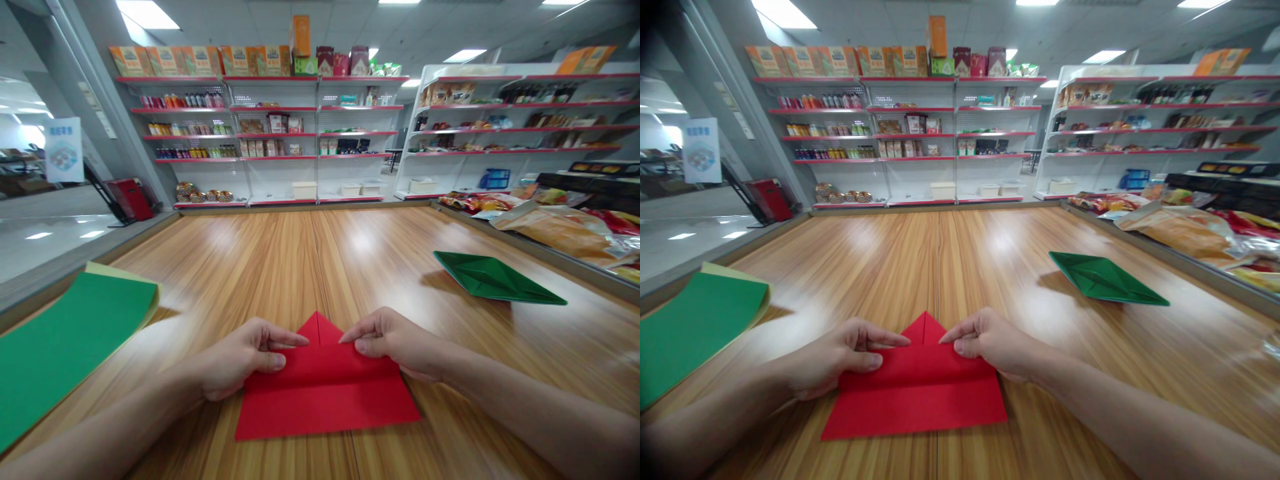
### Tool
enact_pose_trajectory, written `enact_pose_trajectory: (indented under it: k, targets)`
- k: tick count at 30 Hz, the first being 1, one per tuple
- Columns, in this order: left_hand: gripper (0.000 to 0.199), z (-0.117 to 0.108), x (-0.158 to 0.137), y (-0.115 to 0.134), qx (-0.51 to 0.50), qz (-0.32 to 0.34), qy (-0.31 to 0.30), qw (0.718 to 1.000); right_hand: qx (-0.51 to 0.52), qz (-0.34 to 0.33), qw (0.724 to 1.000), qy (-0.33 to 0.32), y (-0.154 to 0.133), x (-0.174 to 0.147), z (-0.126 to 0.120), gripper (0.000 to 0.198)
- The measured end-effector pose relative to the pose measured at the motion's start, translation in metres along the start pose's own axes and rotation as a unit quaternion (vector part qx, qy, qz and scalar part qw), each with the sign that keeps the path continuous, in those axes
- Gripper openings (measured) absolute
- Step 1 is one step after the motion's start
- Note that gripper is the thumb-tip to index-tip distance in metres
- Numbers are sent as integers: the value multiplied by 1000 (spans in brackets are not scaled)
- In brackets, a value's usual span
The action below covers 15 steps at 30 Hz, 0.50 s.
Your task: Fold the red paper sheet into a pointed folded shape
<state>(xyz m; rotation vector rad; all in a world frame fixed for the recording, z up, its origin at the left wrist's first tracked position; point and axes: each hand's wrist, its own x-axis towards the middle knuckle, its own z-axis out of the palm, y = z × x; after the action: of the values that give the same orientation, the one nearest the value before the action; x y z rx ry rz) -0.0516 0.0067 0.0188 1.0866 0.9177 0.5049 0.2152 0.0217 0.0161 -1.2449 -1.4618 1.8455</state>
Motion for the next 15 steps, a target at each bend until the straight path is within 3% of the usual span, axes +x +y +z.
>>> enact_pose_trajectory:
  k: [4,7,9,11,13,15]
  targets:
    - [41,2,2,1,77,19,49,996,-37,-29,998,29,2,1,-4,30]
    - [31,5,-1,1,246,80,117,959,-120,-70,987,76,3,-3,-5,26]
    - [27,10,-6,1,406,161,168,884,-193,-114,968,111,3,-7,-2,22]
    - [28,18,-10,-1,578,232,172,763,-300,-192,926,123,4,-13,4,19]
    - [28,27,-12,-4,697,250,149,655,-438,-279,848,110,5,-18,12,18]
    - [25,35,-12,-8,762,255,122,583,-566,-326,752,88,6,-23,21,17]
